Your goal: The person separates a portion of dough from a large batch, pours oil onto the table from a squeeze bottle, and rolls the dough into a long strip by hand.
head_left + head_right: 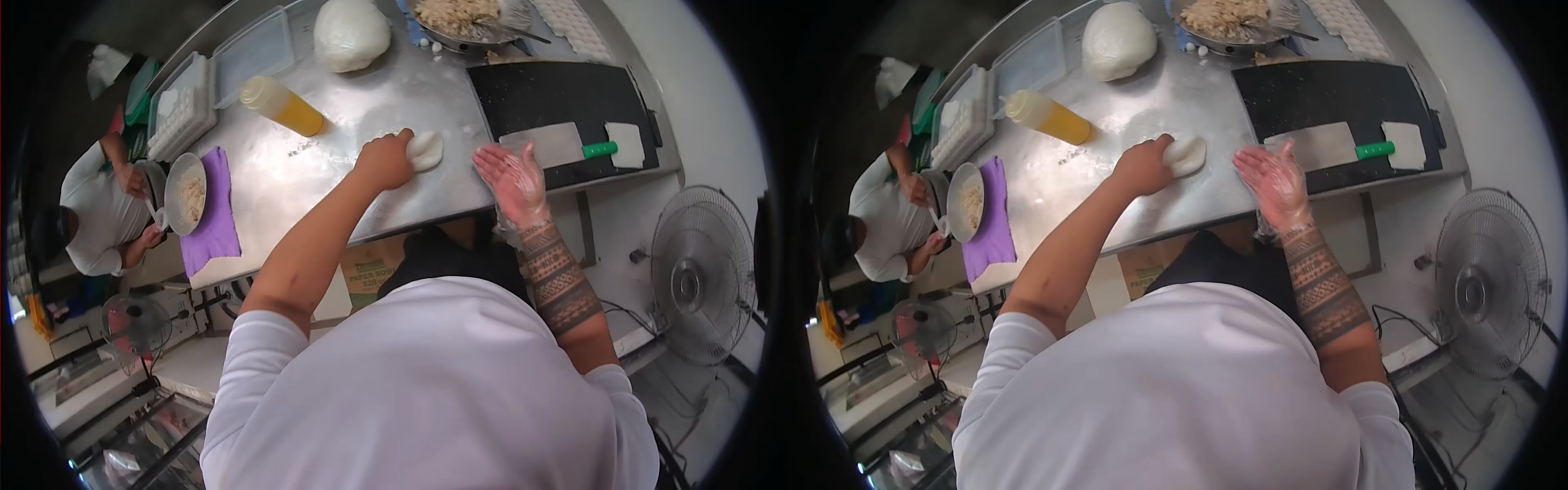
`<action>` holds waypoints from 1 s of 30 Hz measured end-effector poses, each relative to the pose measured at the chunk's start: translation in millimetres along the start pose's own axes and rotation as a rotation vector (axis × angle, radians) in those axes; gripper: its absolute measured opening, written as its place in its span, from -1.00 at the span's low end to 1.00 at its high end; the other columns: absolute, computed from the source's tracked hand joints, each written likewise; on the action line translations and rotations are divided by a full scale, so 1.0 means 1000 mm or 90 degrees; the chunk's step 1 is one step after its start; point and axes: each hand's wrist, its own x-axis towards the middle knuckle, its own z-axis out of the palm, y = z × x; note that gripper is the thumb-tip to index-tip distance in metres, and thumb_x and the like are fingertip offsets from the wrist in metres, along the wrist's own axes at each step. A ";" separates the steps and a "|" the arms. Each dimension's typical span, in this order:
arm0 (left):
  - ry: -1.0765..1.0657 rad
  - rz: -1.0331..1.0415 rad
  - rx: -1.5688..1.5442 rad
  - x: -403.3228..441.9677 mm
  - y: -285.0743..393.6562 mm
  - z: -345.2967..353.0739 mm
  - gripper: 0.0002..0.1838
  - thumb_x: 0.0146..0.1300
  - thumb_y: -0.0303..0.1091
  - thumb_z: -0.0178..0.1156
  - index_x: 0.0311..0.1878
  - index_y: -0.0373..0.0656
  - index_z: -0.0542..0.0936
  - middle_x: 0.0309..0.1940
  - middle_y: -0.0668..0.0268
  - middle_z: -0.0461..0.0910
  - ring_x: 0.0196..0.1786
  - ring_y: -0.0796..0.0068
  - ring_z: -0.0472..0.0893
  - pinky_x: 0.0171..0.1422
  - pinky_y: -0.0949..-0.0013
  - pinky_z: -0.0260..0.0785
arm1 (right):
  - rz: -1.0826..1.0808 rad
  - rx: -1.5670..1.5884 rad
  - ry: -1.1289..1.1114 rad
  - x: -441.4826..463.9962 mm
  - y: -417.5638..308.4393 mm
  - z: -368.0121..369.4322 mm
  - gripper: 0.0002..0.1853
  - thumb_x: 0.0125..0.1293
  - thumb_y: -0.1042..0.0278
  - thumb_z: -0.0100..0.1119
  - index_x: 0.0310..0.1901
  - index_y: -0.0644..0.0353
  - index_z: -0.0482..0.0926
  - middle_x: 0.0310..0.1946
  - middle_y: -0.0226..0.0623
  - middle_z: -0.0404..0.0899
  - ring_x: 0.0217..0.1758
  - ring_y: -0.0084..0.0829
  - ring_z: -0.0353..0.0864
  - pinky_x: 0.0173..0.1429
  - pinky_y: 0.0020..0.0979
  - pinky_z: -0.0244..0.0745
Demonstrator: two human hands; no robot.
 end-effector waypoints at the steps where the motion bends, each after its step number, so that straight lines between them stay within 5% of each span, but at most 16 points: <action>1: 0.012 0.008 0.021 -0.016 0.008 -0.005 -0.30 0.25 -0.14 0.33 0.45 -0.09 0.44 0.36 -0.15 0.53 0.29 -0.23 0.62 0.41 -0.01 0.48 | -0.015 -0.013 0.001 0.002 0.005 0.005 -0.02 0.54 -0.53 -0.12 0.31 0.49 0.50 0.32 0.19 0.55 0.48 -0.01 0.50 0.63 -0.09 0.29; 5: 0.107 0.101 -0.236 -0.058 0.010 0.006 -0.39 0.14 -0.46 0.40 0.31 -0.07 0.52 0.06 0.01 0.71 0.17 -0.14 0.68 0.32 0.02 0.52 | -0.044 -0.075 0.009 0.011 0.020 0.011 -0.05 0.56 -0.51 -0.12 0.34 0.46 0.49 0.33 0.12 0.56 0.49 -0.06 0.48 0.63 -0.10 0.28; 9: 0.096 0.197 -0.530 -0.067 0.010 0.017 -0.48 0.18 -0.58 0.33 0.25 -0.14 0.53 0.15 -0.01 0.66 0.17 -0.17 0.65 0.38 -0.03 0.46 | 0.094 -0.116 -0.089 0.033 0.037 0.023 -0.15 0.62 -0.40 -0.10 0.34 0.42 0.53 0.29 -0.02 0.63 0.41 -0.19 0.57 0.59 -0.15 0.34; 12: 0.368 0.318 -0.366 -0.017 -0.015 0.084 -0.48 0.16 -0.64 0.28 0.23 -0.15 0.55 0.16 0.03 0.66 0.20 -0.16 0.63 0.41 -0.02 0.43 | 0.134 -0.249 -0.040 0.052 0.058 0.070 -0.34 0.68 -0.15 -0.03 0.33 0.41 0.57 0.20 -0.13 0.71 0.28 -0.29 0.68 0.47 -0.25 0.46; 15: 0.414 0.050 -0.312 0.001 0.000 0.103 -0.52 0.16 -0.61 0.27 0.20 -0.15 0.59 0.23 0.04 0.62 0.35 -0.16 0.53 0.44 -0.03 0.40 | -0.034 -0.647 -0.044 0.077 0.077 0.089 -0.35 0.63 -0.13 0.06 0.35 0.40 0.55 0.18 -0.07 0.73 0.32 -0.22 0.67 0.44 -0.27 0.46; 16: 0.382 0.050 -0.299 0.006 -0.001 0.105 -0.55 0.18 -0.55 0.28 0.18 -0.19 0.58 0.31 0.03 0.56 0.47 -0.18 0.38 0.41 -0.07 0.42 | -0.077 -0.834 0.009 0.083 0.080 0.088 -0.29 0.57 -0.20 0.13 0.36 0.39 0.53 0.16 0.06 0.72 0.30 -0.04 0.68 0.39 -0.22 0.50; 19: 0.219 0.125 -0.482 0.014 -0.024 0.092 -0.36 0.21 -0.49 0.28 0.42 -0.24 0.46 0.44 -0.04 0.45 0.50 -0.14 0.39 0.38 -0.05 0.47 | -0.143 -1.001 0.021 0.079 0.080 0.091 -0.27 0.51 -0.25 0.19 0.33 0.35 0.57 0.14 0.17 0.71 0.24 0.11 0.69 0.33 -0.14 0.55; 22: 0.180 -0.043 -1.012 -0.019 -0.032 0.070 -0.11 0.30 -0.40 0.27 0.70 -0.14 0.17 0.52 -0.08 0.42 0.34 0.01 0.58 0.37 0.16 0.46 | -0.274 -1.111 0.067 0.067 0.098 0.089 -0.36 0.51 -0.18 0.18 0.26 0.31 0.62 0.07 0.16 0.73 0.16 0.14 0.71 0.25 -0.10 0.60; 25: 0.267 -0.089 -0.871 -0.033 -0.031 0.056 0.00 0.26 -0.40 0.29 0.74 -0.19 0.05 0.56 -0.20 0.31 0.32 0.03 0.63 0.40 0.04 0.51 | -0.242 -1.215 -0.014 0.057 0.102 0.103 -0.45 0.50 -0.07 0.18 0.23 0.28 0.64 0.03 0.11 0.74 0.12 0.12 0.72 0.23 -0.08 0.61; 27: 0.445 0.102 -0.472 -0.033 -0.016 0.054 -0.14 0.25 -0.28 0.29 0.63 -0.17 0.28 0.52 -0.09 0.40 0.32 0.01 0.63 0.47 0.03 0.44 | -0.371 -1.118 -0.114 0.060 0.109 0.088 -0.49 0.39 0.05 0.30 0.19 0.28 0.63 0.04 0.08 0.74 0.13 0.10 0.71 0.27 -0.08 0.59; 28: 0.488 0.214 -0.308 -0.035 -0.005 0.037 -0.22 0.25 -0.26 0.27 0.58 -0.16 0.38 0.48 -0.06 0.46 0.30 -0.01 0.63 0.48 0.01 0.43 | -0.198 -1.116 -0.255 0.059 0.094 0.098 -0.42 0.47 0.02 0.16 0.36 0.25 0.54 0.34 0.04 0.60 0.42 -0.02 0.57 0.51 -0.11 0.44; 30: 0.467 0.368 -0.162 -0.029 0.004 0.036 -0.35 0.22 -0.21 0.28 0.41 -0.15 0.55 0.40 0.03 0.55 0.29 -0.01 0.63 0.48 0.00 0.41 | -0.250 -1.209 -0.282 0.070 0.102 0.089 -0.39 0.48 -0.01 0.09 0.41 0.21 0.48 0.43 -0.02 0.47 0.53 -0.08 0.38 0.60 -0.10 0.22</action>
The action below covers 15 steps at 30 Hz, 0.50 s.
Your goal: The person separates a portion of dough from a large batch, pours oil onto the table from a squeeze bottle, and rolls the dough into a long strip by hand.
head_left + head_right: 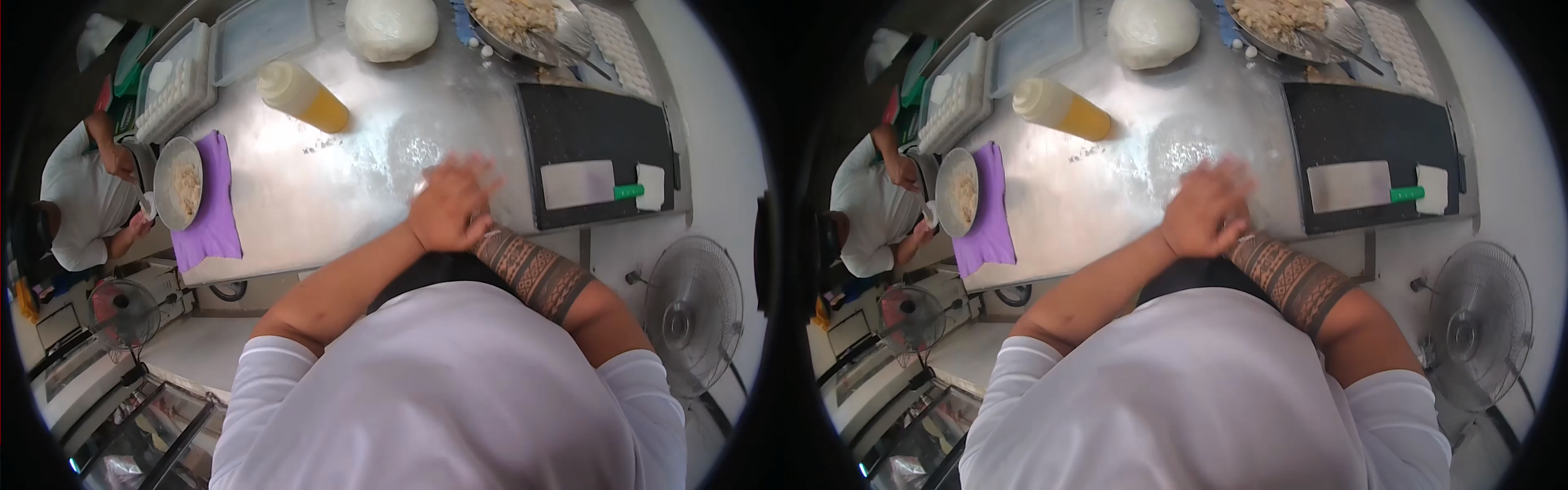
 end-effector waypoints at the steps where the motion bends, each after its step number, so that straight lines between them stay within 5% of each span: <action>1: -0.045 0.025 -0.050 -0.003 -0.005 0.013 -0.41 0.18 -0.19 0.31 0.31 -0.15 0.62 0.36 0.07 0.59 0.31 0.00 0.63 0.48 0.01 0.40 | -0.021 -0.051 -0.001 0.003 0.009 0.012 -0.38 0.49 -0.02 0.06 0.44 0.18 0.46 0.48 -0.05 0.41 0.59 -0.11 0.29 0.65 -0.10 0.12; 5: -0.049 0.039 -0.085 0.013 -0.037 0.037 -0.50 0.09 -0.18 0.33 0.12 -0.13 0.73 0.24 0.15 0.67 0.28 0.04 0.63 0.47 -0.01 0.39 | -0.100 -0.250 -0.012 0.018 0.053 0.042 -0.32 0.52 -0.07 -0.07 0.55 0.09 0.35 0.67 -0.17 0.17 0.81 -0.23 -0.10 0.83 -0.08 -0.31; 6: -0.040 0.037 -0.080 0.017 -0.043 0.041 -0.52 0.08 -0.19 0.33 0.10 -0.13 0.74 0.21 0.16 0.68 0.27 0.05 0.63 0.47 -0.02 0.38 | -0.089 -0.203 -0.027 0.025 0.060 0.039 -0.30 0.59 -0.10 -0.27 0.61 0.09 0.26 0.71 -0.13 0.08 0.82 -0.21 -0.10 0.83 -0.09 -0.25; 9: -0.028 0.037 -0.057 0.031 -0.058 0.048 -0.54 0.03 -0.20 0.33 0.04 -0.12 0.76 0.14 0.19 0.71 0.24 0.08 0.64 0.45 -0.04 0.38 | -0.147 -0.223 0.070 0.055 0.091 0.034 -0.30 0.58 -0.07 -0.20 0.63 0.09 0.24 0.70 -0.13 0.10 0.81 -0.21 -0.08 0.83 -0.12 -0.25; 12: -0.034 0.032 -0.022 0.059 -0.077 0.052 -0.54 0.00 -0.20 0.32 0.02 -0.13 0.74 0.11 0.21 0.71 0.20 0.07 0.65 0.42 -0.03 0.39 | -0.097 -0.180 -0.027 0.077 0.120 0.026 -0.34 0.64 0.00 -0.29 0.66 0.07 0.20 0.75 -0.20 0.02 0.83 -0.24 -0.11 0.84 -0.17 -0.26; 15: -0.001 -0.004 0.035 0.082 -0.086 0.055 -0.54 0.03 -0.17 0.31 0.02 -0.11 0.74 0.09 0.18 0.71 0.18 0.02 0.64 0.42 -0.03 0.39 | -0.141 -0.238 0.071 0.104 0.114 -0.006 -0.29 0.57 -0.03 -0.14 0.65 0.09 0.21 0.71 -0.11 0.08 0.81 -0.23 -0.06 0.83 -0.14 -0.21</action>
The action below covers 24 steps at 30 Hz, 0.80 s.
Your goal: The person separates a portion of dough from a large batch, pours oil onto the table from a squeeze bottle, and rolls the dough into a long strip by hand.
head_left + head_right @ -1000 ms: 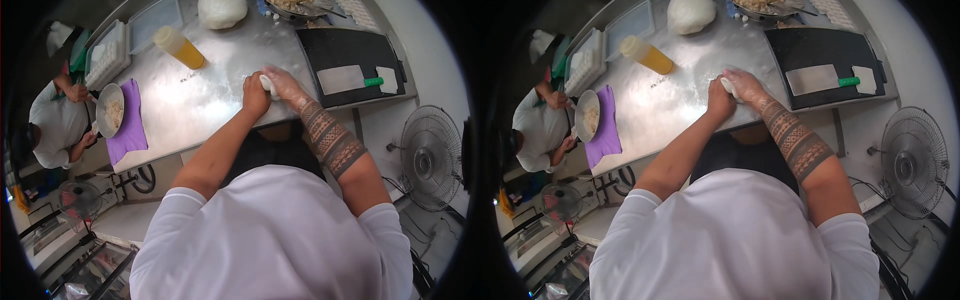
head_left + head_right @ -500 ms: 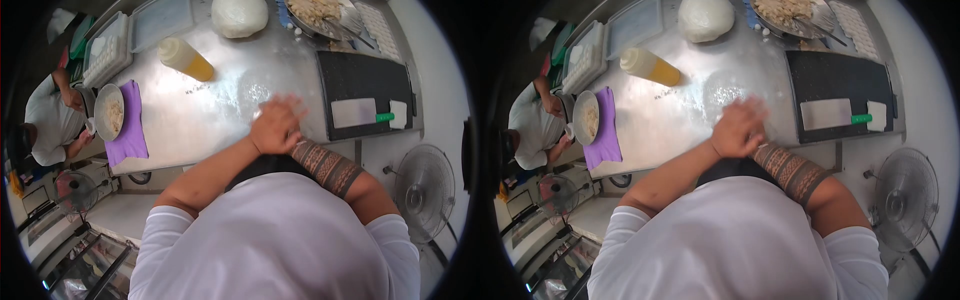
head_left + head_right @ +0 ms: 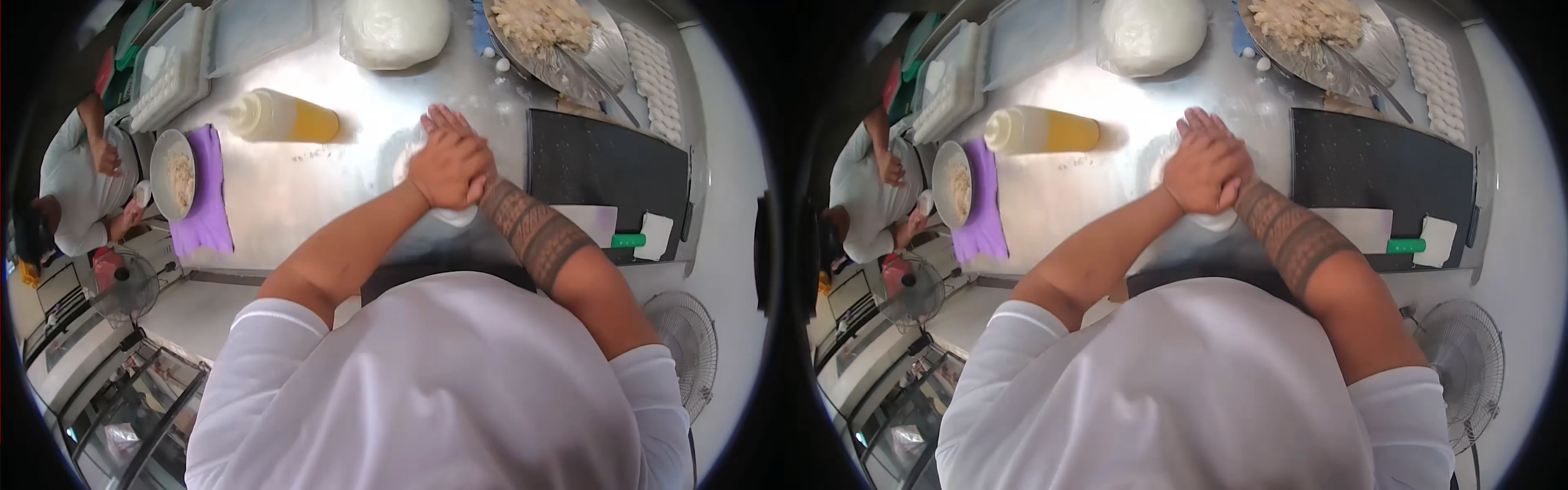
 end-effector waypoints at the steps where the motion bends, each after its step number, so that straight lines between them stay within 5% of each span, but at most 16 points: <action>1: 0.020 -0.015 0.027 0.006 -0.002 -0.001 -0.55 0.05 -0.17 0.30 0.04 -0.10 0.73 0.08 0.16 0.72 0.18 0.01 0.64 0.44 -0.04 0.38 | -0.015 -0.035 0.051 0.006 0.005 0.006 -0.35 0.62 -0.01 -0.18 0.62 0.10 0.25 0.65 -0.09 0.20 0.77 -0.22 0.05 0.81 -0.18 -0.13; 3: 0.000 -0.094 0.049 0.011 -0.013 0.007 -0.51 0.23 -0.11 0.30 0.18 -0.13 0.69 0.07 0.10 0.72 0.17 0.05 0.66 0.42 0.04 0.41 | 0.016 0.231 0.064 0.014 0.021 0.045 -0.40 0.64 -0.06 -0.13 0.53 0.11 0.35 0.52 -0.09 0.35 0.64 -0.17 0.24 0.73 -0.14 0.05; 4: -0.035 -0.291 -0.152 0.029 -0.015 -0.002 -0.47 0.33 -0.04 0.28 0.26 -0.15 0.65 0.09 0.08 0.73 0.18 0.09 0.67 0.40 0.10 0.44 | 0.033 0.367 0.066 0.014 0.024 0.066 -0.41 0.64 -0.08 -0.11 0.49 0.12 0.39 0.46 -0.10 0.43 0.57 -0.14 0.34 0.69 -0.12 0.14; 5: -0.066 -0.483 -0.354 0.052 -0.026 -0.010 -0.42 0.42 0.03 0.25 0.33 -0.17 0.61 0.10 0.07 0.73 0.19 0.13 0.69 0.38 0.17 0.46 | 0.041 0.211 0.044 0.014 0.005 0.016 -0.43 0.61 -0.11 -0.02 0.41 0.14 0.47 0.40 -0.09 0.50 0.49 -0.13 0.43 0.61 -0.09 0.25; 6: 0.016 -0.471 -0.368 0.062 -0.062 -0.002 -0.25 0.41 0.22 0.26 0.44 -0.16 0.54 0.25 0.01 0.69 0.31 -0.06 0.66 0.38 0.14 0.50 | 0.043 0.054 0.023 0.016 -0.015 -0.038 -0.44 0.58 -0.14 0.08 0.34 0.15 0.56 0.34 -0.08 0.56 0.41 -0.11 0.52 0.53 -0.06 0.36; 7: 0.058 -0.487 -0.268 0.069 -0.083 0.002 -0.24 0.46 0.24 0.17 0.49 -0.18 0.50 0.27 -0.06 0.68 0.36 -0.02 0.64 0.49 0.12 0.41 | 0.123 0.184 0.038 0.014 -0.023 -0.056 -0.45 0.59 -0.14 0.08 0.30 0.18 0.59 0.28 -0.10 0.60 0.37 -0.15 0.55 0.51 -0.10 0.38; 8: -0.033 -0.462 -0.141 0.074 -0.077 -0.018 -0.13 0.50 0.36 0.01 0.60 -0.14 0.39 0.49 -0.19 0.46 0.58 -0.07 0.43 0.69 0.04 0.14 | 0.204 0.314 0.053 0.010 -0.029 -0.062 -0.46 0.61 -0.14 0.08 0.26 0.20 0.62 0.22 -0.13 0.65 0.33 -0.18 0.58 0.49 -0.15 0.41; 10: -0.133 -0.374 0.220 0.034 -0.089 0.028 -0.04 0.49 0.46 -0.11 0.68 -0.12 0.27 0.67 -0.23 0.13 0.73 -0.16 0.09 0.80 -0.10 -0.18 | 0.347 0.574 0.243 -0.018 -0.024 -0.061 -0.45 0.65 -0.13 0.03 0.26 0.25 0.60 0.16 -0.15 0.68 0.30 -0.22 0.60 0.48 -0.20 0.41; 13: -0.181 -0.326 0.260 -0.004 -0.023 0.021 0.02 0.46 0.52 -0.08 0.67 -0.15 0.24 0.68 -0.27 0.05 0.74 -0.31 0.00 0.74 -0.31 -0.12 | 0.620 1.040 0.429 -0.080 -0.005 -0.048 -0.40 0.71 -0.13 -0.04 0.26 0.37 0.57 0.15 -0.16 0.69 0.30 -0.31 0.60 0.48 -0.26 0.42; 17: -0.229 -0.329 0.299 -0.051 0.081 -0.023 -0.14 0.39 0.28 0.20 0.52 -0.20 0.41 0.49 -0.24 0.38 0.57 -0.29 0.32 0.67 -0.23 0.06 | 0.570 1.110 0.339 -0.139 -0.010 -0.035 -0.31 0.71 -0.19 -0.08 0.33 0.44 0.52 0.25 -0.08 0.64 0.37 -0.30 0.58 0.53 -0.23 0.38; 19: -0.304 -0.393 0.201 -0.067 0.113 -0.044 -0.37 0.25 -0.04 0.40 0.31 -0.19 0.57 0.22 0.01 0.60 0.31 -0.10 0.54 0.47 -0.14 0.27 | 0.583 1.116 0.298 -0.148 -0.024 -0.036 -0.25 0.70 -0.24 -0.12 0.36 0.46 0.50 0.29 -0.06 0.63 0.39 -0.28 0.57 0.55 -0.23 0.36; 22: -0.190 -0.356 0.135 -0.091 0.132 -0.059 -0.51 0.10 -0.35 0.48 0.13 -0.13 0.62 -0.01 0.16 0.64 0.08 -0.01 0.59 0.27 -0.08 0.37 | 0.614 1.138 0.258 -0.140 -0.042 -0.047 -0.27 0.70 -0.28 -0.17 0.36 0.34 0.51 0.22 -0.14 0.67 0.31 -0.29 0.61 0.41 -0.21 0.45; 24: -0.169 -0.399 -0.039 -0.099 0.134 -0.067 -0.49 0.12 -0.50 0.44 0.18 -0.12 0.60 0.04 0.12 0.66 0.14 -0.06 0.60 0.32 -0.03 0.41 | 0.601 1.240 0.145 -0.130 -0.052 -0.060 -0.26 0.70 -0.30 -0.20 0.33 0.34 0.54 0.20 -0.13 0.68 0.29 -0.25 0.63 0.43 -0.19 0.46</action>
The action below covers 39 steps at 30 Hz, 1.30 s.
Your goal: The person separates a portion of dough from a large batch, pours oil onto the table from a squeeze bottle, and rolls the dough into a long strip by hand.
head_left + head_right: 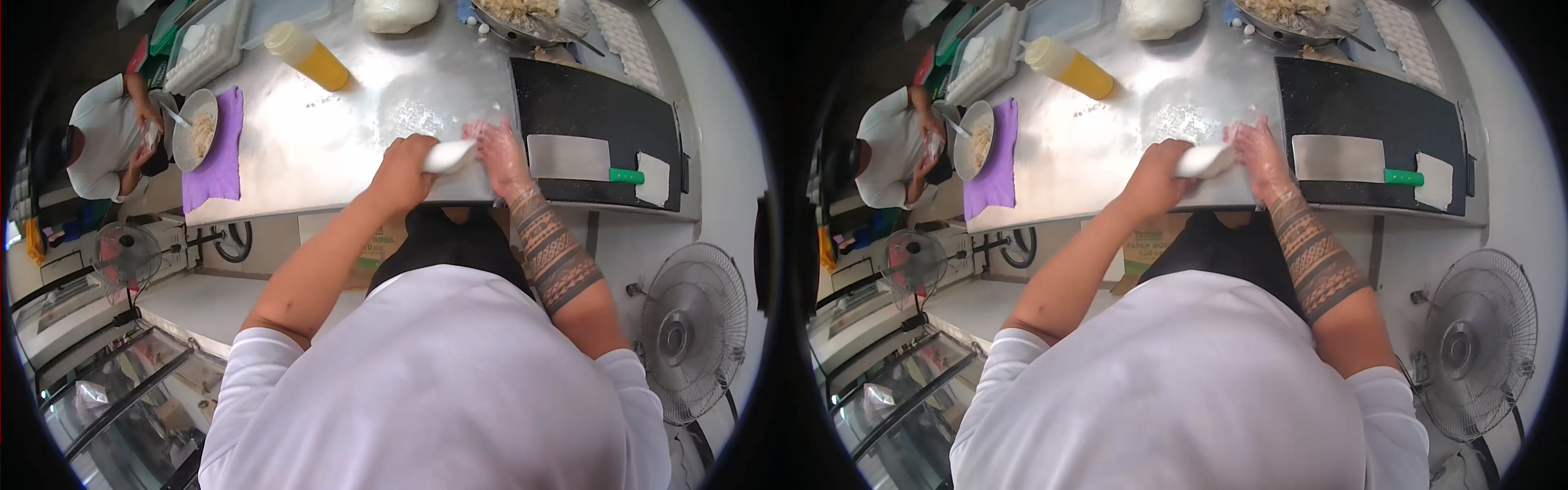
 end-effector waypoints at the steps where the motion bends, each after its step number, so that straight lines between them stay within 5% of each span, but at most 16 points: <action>1: -0.014 0.004 -0.106 0.002 -0.004 -0.003 -0.47 0.13 -0.51 0.44 0.21 -0.13 0.58 0.03 0.10 0.66 0.15 -0.08 0.61 0.34 -0.02 0.42 | 0.047 0.019 -0.039 -0.001 -0.003 0.008 -0.25 0.70 -0.31 -0.22 0.32 0.34 0.55 0.20 -0.13 0.69 0.29 -0.23 0.63 0.44 -0.19 0.46; 4: 0.028 0.073 -0.210 0.016 -0.027 0.010 -0.50 0.20 -0.56 0.35 0.24 -0.19 0.55 0.10 0.05 0.63 0.22 -0.12 0.57 0.42 -0.03 0.39 | 0.129 -0.022 -0.160 0.001 0.000 0.040 -0.24 0.69 -0.33 -0.18 0.28 0.34 0.59 0.17 -0.14 0.70 0.25 -0.21 0.66 0.47 -0.22 0.46; 6: 0.159 0.190 -0.078 0.033 -0.064 0.042 -0.53 0.24 -0.58 0.29 0.24 -0.20 0.54 0.15 0.02 0.60 0.22 -0.10 0.56 0.39 0.00 0.40 | -0.071 -0.324 -0.085 0.009 0.016 0.066 -0.22 0.65 -0.37 -0.15 0.18 0.36 0.62 0.10 0.00 0.74 0.21 -0.05 0.71 0.40 -0.16 0.51; 8: 0.229 0.125 0.013 0.043 -0.078 0.063 -0.49 0.23 -0.52 0.32 0.27 -0.19 0.52 0.10 0.04 0.60 0.15 -0.11 0.55 0.34 -0.01 0.41 | -0.277 -0.678 -0.035 0.025 0.029 0.072 -0.24 0.63 -0.35 -0.10 0.16 0.38 0.63 0.05 0.12 0.73 0.20 0.05 0.70 0.39 -0.15 0.50; 10: 0.279 0.079 0.043 0.048 -0.072 0.062 -0.47 0.19 -0.47 0.37 0.26 -0.17 0.53 0.08 0.05 0.60 0.11 -0.12 0.54 0.32 -0.01 0.40 | -0.287 -0.779 0.022 0.020 0.024 0.088 -0.30 0.59 -0.31 -0.04 0.15 0.30 0.64 0.05 0.18 0.70 0.18 0.17 0.66 0.35 -0.09 0.50; 11: 0.198 0.018 -0.008 0.052 -0.078 0.056 -0.26 0.18 -0.39 0.42 0.45 -0.15 0.41 0.16 0.05 0.59 0.23 -0.08 0.55 0.40 0.02 0.41 | -0.299 -0.815 0.041 0.028 0.030 0.086 -0.33 0.59 -0.30 -0.03 0.14 0.27 0.65 0.05 0.15 0.70 0.18 0.16 0.66 0.34 -0.08 0.51; 15: -0.017 -0.110 -0.564 0.037 -0.094 0.018 0.09 0.20 -0.40 0.38 0.73 -0.11 -0.04 0.37 -0.13 0.47 0.40 0.10 0.53 0.52 0.12 0.39 | -0.349 -0.913 0.012 0.011 0.025 0.107 -0.45 0.54 -0.18 0.09 0.09 0.23 0.68 0.04 0.03 0.73 0.17 0.12 0.67 0.32 -0.07 0.54; 18: 0.028 -0.225 -0.780 0.029 -0.092 -0.006 0.07 0.21 -0.52 0.29 0.73 -0.13 -0.07 0.54 -0.14 0.26 0.34 0.10 0.56 0.42 0.13 0.48 | -0.421 -0.995 -0.021 0.008 0.037 0.105 -0.52 0.46 -0.08 0.20 0.05 0.23 0.69 -0.01 0.00 0.74 0.16 0.10 0.68 0.32 -0.07 0.56; 19: 0.095 -0.233 -0.663 0.030 -0.083 -0.004 0.02 0.20 -0.42 0.36 0.70 -0.17 0.06 0.35 -0.14 0.50 0.30 0.09 0.60 0.50 0.13 0.42 | -0.517 -1.040 -0.049 0.010 0.043 0.102 -0.58 0.47 0.03 0.16 0.13 0.18 0.65 0.07 -0.04 0.72 0.19 -0.02 0.69 0.34 -0.12 0.55; 20: 0.233 -0.063 -0.365 0.031 -0.079 0.009 -0.15 0.19 -0.35 0.35 0.57 -0.21 0.30 0.30 -0.08 0.56 0.23 0.05 0.64 0.49 0.06 0.42 | -0.475 -0.916 -0.089 0.011 0.049 0.099 -0.56 0.48 0.02 0.15 0.18 0.17 0.63 0.14 -0.03 0.68 0.26 -0.03 0.64 0.41 -0.11 0.49; 22: 0.305 0.248 -0.115 0.037 -0.043 -0.012 -0.38 0.14 -0.24 0.36 0.30 -0.21 0.59 0.25 0.02 0.64 0.20 0.01 0.67 0.45 0.01 0.43 | -0.392 -0.668 -0.159 0.011 0.052 0.097 -0.50 0.49 0.00 0.13 0.29 0.15 0.58 0.28 -0.01 0.59 0.40 -0.06 0.54 0.55 -0.08 0.36; 25: 0.096 0.467 -0.073 0.051 -0.061 0.015 -0.54 0.09 -0.18 0.35 0.07 -0.14 0.71 0.17 0.13 0.69 0.23 0.07 0.66 0.40 0.02 0.43 | -0.433 -1.152 -0.176 0.044 0.076 0.074 -0.42 0.56 -0.04 -0.09 0.49 0.03 0.41 0.55 -0.19 0.30 0.68 -0.22 0.12 0.75 -0.11 -0.01; 27: 0.134 0.463 -0.065 0.073 -0.070 0.017 -0.57 0.08 -0.19 0.35 0.04 -0.12 0.72 0.15 0.16 0.70 0.22 0.10 0.66 0.39 0.03 0.43 | -0.389 -1.388 -0.190 0.065 0.074 0.072 -0.36 0.58 -0.11 -0.20 0.57 -0.03 0.35 0.66 -0.31 0.20 0.78 -0.30 -0.02 0.83 -0.16 -0.20; 33: 0.154 0.456 -0.026 0.125 -0.080 0.007 -0.61 0.04 -0.23 0.34 -0.01 -0.07 0.75 0.07 0.20 0.71 0.21 0.15 0.66 0.35 0.04 0.43 | -0.523 -1.280 -0.220 0.129 0.043 0.058 -0.38 0.59 -0.08 -0.21 0.58 -0.06 0.34 0.69 -0.29 0.15 0.80 -0.31 -0.05 0.83 -0.15 -0.21; 38: 0.217 0.398 0.035 0.176 -0.091 0.004 -0.58 0.06 -0.18 0.31 0.02 -0.06 0.74 0.07 0.21 0.71 0.14 0.01 0.63 0.35 -0.04 0.39 | -0.571 -1.664 -0.034 0.166 0.010 0.078 -0.39 0.60 -0.05 -0.16 0.58 -0.06 0.34 0.71 -0.25 0.12 0.79 -0.28 -0.02 0.82 -0.14 -0.14; 39: 0.242 0.378 0.040 0.182 -0.089 0.001 -0.57 0.08 -0.16 0.31 0.05 -0.06 0.73 0.05 0.18 0.72 0.17 0.00 0.63 0.38 -0.09 0.37 | -0.564 -1.615 -0.033 0.172 0.008 0.081 -0.40 0.60 -0.04 -0.14 0.58 -0.05 0.34 0.70 -0.23 0.14 0.78 -0.27 0.02 0.81 -0.15 -0.11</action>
